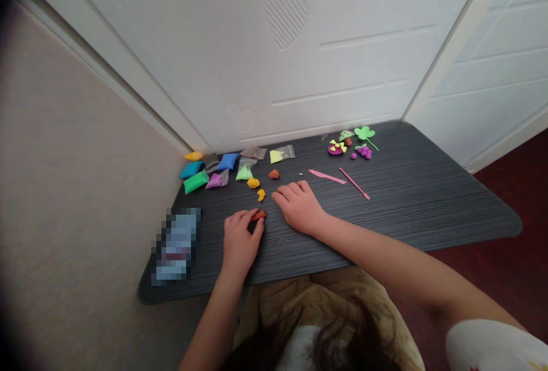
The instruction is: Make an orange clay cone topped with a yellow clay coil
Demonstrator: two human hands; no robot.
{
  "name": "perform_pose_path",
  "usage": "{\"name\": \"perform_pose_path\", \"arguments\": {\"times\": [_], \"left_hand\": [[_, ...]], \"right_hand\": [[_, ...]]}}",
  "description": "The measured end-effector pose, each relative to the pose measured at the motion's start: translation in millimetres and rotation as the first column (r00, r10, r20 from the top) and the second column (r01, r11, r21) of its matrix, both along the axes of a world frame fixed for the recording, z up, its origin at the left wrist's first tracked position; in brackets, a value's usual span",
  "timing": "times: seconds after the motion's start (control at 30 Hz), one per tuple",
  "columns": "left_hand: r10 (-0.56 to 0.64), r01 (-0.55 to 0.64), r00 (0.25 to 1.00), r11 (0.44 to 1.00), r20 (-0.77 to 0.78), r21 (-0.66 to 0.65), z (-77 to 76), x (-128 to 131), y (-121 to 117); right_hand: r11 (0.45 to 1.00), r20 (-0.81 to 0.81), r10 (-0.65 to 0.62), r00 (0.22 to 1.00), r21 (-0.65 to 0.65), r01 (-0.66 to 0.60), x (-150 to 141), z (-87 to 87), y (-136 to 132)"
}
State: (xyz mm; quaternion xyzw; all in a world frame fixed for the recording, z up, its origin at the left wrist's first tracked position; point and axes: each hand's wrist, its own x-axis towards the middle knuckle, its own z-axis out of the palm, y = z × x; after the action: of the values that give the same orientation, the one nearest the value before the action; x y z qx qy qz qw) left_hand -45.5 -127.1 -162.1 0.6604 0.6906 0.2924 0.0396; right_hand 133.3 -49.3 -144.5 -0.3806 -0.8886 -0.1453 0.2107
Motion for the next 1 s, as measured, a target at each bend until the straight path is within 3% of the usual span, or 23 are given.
{"name": "perform_pose_path", "arguments": {"times": [0.07, 0.2, 0.4, 0.6, 0.8, 1.0], "left_hand": [[0.007, -0.007, 1.0, 1.0, 0.008, 0.001, 0.5, 0.0, -0.6], [0.026, -0.027, 0.999, 1.0, 0.04, 0.009, 1.5, -0.5, -1.5], [0.066, -0.07, 0.993, 0.997, 0.101, 0.029, 0.8, -2.8, -2.5], [0.069, -0.074, 0.989, 0.997, 0.128, 0.031, 3.2, -2.7, -4.9], [0.066, -0.071, 0.989, 0.997, 0.136, 0.029, 3.3, -1.6, -3.3], [0.07, -0.074, 0.988, 0.997, 0.137, 0.026, 2.1, -2.0, -3.6]], "right_hand": [[1.0, 0.016, 0.031, 0.999, -0.003, -0.031, 0.5, -4.3, 4.3], [0.999, -0.026, -0.052, 0.998, -0.004, 0.052, 7.2, -7.8, 13.1], [0.999, -0.009, 0.001, 1.0, -0.033, -0.002, 0.4, -10.2, 0.2], [0.994, -0.041, -0.095, 0.995, -0.05, 0.093, 2.0, -5.8, 11.2], [0.997, 0.018, 0.015, 1.0, -0.071, -0.014, -5.0, -6.6, -1.1], [0.993, -0.003, -0.099, 0.995, -0.058, 0.098, 0.9, -4.3, 14.2]]}}
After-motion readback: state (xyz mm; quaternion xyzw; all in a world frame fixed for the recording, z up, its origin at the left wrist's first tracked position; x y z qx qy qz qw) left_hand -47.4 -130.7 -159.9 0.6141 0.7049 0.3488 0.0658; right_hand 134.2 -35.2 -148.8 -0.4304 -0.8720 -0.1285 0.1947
